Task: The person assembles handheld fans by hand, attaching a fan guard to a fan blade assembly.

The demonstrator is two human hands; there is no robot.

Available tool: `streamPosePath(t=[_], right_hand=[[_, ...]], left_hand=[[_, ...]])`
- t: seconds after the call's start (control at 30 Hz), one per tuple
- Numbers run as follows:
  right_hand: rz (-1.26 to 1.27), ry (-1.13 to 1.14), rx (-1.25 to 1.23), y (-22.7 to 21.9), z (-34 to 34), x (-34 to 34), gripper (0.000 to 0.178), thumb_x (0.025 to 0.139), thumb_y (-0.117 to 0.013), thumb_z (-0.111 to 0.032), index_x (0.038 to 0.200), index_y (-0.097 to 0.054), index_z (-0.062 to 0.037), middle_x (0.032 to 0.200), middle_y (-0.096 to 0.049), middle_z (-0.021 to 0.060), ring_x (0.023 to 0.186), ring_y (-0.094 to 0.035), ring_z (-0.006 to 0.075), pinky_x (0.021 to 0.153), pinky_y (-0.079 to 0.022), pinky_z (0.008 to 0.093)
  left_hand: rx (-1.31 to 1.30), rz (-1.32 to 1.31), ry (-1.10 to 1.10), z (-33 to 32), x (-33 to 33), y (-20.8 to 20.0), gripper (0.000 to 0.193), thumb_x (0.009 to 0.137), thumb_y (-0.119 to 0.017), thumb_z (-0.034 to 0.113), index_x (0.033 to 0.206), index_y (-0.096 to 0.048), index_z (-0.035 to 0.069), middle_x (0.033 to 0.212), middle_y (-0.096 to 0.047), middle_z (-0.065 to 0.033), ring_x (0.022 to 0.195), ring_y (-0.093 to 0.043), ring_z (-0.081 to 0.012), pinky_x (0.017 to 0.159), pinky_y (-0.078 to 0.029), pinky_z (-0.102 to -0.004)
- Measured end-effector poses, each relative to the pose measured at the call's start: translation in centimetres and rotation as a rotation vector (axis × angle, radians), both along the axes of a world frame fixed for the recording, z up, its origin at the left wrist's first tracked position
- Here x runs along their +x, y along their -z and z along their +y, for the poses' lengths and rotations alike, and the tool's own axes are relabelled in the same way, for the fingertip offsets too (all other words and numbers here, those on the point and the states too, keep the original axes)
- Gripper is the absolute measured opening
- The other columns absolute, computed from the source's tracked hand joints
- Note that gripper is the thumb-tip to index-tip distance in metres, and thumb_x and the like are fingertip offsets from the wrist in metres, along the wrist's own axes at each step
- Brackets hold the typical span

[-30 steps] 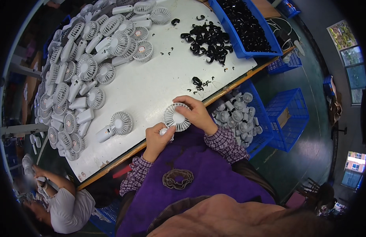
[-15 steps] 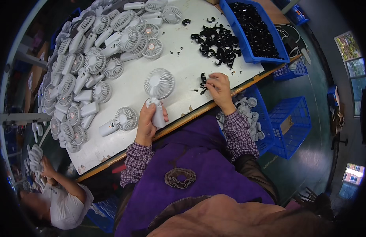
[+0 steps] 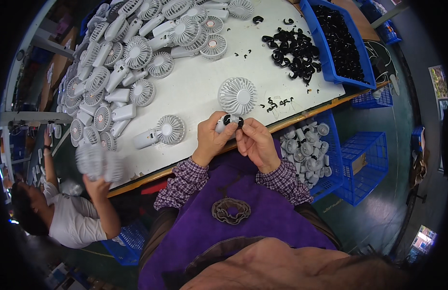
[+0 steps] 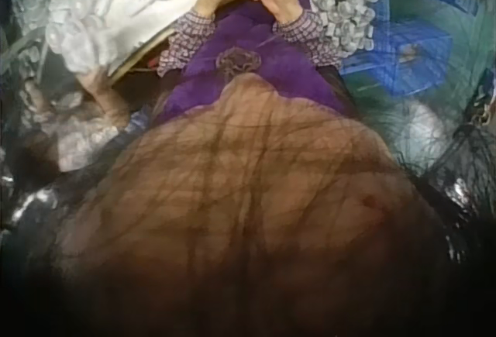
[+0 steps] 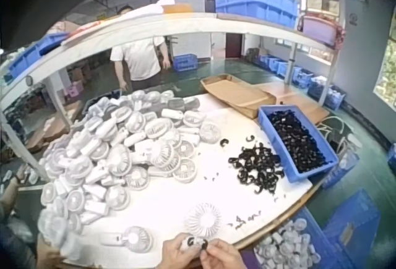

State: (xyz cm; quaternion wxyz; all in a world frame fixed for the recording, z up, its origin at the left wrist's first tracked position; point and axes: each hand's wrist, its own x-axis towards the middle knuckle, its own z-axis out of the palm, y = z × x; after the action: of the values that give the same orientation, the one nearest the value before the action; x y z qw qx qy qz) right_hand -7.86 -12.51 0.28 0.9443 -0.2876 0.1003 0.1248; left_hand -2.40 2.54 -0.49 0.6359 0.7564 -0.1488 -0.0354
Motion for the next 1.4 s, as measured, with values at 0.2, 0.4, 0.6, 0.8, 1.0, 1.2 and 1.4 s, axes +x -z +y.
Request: streamPosePath(t=[0.2, 0.4, 0.6, 0.8, 1.0, 1.2, 1.4], right_hand=[[-0.02, 0.023, -0.205, 0.2, 0.0, -0.9, 0.013, 0.093, -0.055, -0.014, 0.088, -0.049, -0.0036, 0.075, -0.059, 0.0082, 0.058, -0.057, 0.0149, 0.05, -0.047, 0.0256], [-0.068, 0.074, -0.234, 1.8, -1.4, -0.4, 0.012, 0.092, -0.055, -0.014, 0.092, -0.051, -0.0026, 0.079, -0.056, 0.0078, 0.064, -0.057, 0.0163, 0.057, -0.048, 0.0277], [-0.219, 0.124, -0.196, 1.6, -3.7, 3.1, 0.056, 0.082, -0.069, -0.016, 0.128, -0.044, 0.0033, 0.117, -0.057, 0.0093, 0.11, -0.054, 0.0186, 0.097, -0.042, 0.033], [-0.026, 0.257, -0.441, -0.1, -3.2, 5.5, 0.036, 0.086, -0.065, -0.019, 0.112, -0.054, 0.0017, 0.099, -0.062, 0.0055, 0.088, -0.058, 0.0114, 0.079, -0.047, 0.0245], [-0.15, -0.07, 0.056, 1.1, -1.6, 2.9, 0.055, 0.085, -0.065, -0.014, 0.131, -0.039, 0.0014, 0.12, -0.055, 0.0166, 0.111, -0.056, 0.0266, 0.097, -0.044, 0.0404], [-0.156, -0.002, 0.22, 1.4, 0.8, 0.6, 0.053, 0.088, -0.062, -0.025, 0.128, -0.041, 0.0028, 0.121, -0.054, 0.0185, 0.105, -0.059, 0.0334, 0.095, -0.046, 0.0504], [-0.146, 0.077, 0.166, 1.1, -0.9, -0.5, 0.052, 0.087, -0.058, -0.018, 0.131, -0.039, 0.0024, 0.122, -0.053, 0.0186, 0.106, -0.057, 0.0294, 0.093, -0.047, 0.0402]], left_hand=[[0.111, -0.022, -0.045, 0.1, -0.1, 0.1, 0.03, 0.076, -0.074, 0.029, 0.079, -0.063, 0.002, 0.064, -0.064, -0.0046, 0.054, -0.058, -0.012, 0.052, -0.046, -0.0256], [0.002, 0.164, 0.005, 0.3, -0.2, 0.7, 0.022, 0.079, -0.069, 0.021, 0.077, -0.061, 0.001, 0.061, -0.061, -0.0064, 0.051, -0.057, -0.0122, 0.048, -0.045, -0.0252], [-0.936, 1.392, 0.869, -2.2, -1.3, 2.0, 0.067, 0.093, -0.02, 0.065, 0.083, -0.051, 0.006, 0.046, -0.041, -0.0051, 0.03, -0.04, -0.0149, 0.028, -0.034, -0.0274], [-0.63, 1.013, 0.571, -1.0, -1.7, 0.3, 0.058, 0.093, -0.042, 0.051, 0.109, -0.049, -0.004, 0.07, -0.05, -0.0055, 0.047, -0.045, -0.0122, 0.037, -0.036, -0.0218], [-1.197, 1.313, 0.775, 0.0, -2.3, 2.8, 0.044, 0.088, -0.048, 0.029, 0.111, -0.048, -0.009, 0.063, -0.051, -0.0105, 0.038, -0.043, -0.0137, 0.032, -0.036, -0.0237], [-1.113, 1.144, 0.622, -0.5, -3.0, -1.5, 0.041, 0.087, -0.046, 0.027, 0.099, -0.051, -0.013, 0.054, -0.048, -0.0167, 0.029, -0.038, -0.018, 0.024, -0.031, -0.0273], [-0.833, 1.256, 0.61, -0.8, -2.3, -3.4, 0.038, 0.09, -0.046, 0.028, 0.097, -0.056, -0.008, 0.056, -0.051, -0.0138, 0.03, -0.039, -0.015, 0.028, -0.032, -0.0248]])
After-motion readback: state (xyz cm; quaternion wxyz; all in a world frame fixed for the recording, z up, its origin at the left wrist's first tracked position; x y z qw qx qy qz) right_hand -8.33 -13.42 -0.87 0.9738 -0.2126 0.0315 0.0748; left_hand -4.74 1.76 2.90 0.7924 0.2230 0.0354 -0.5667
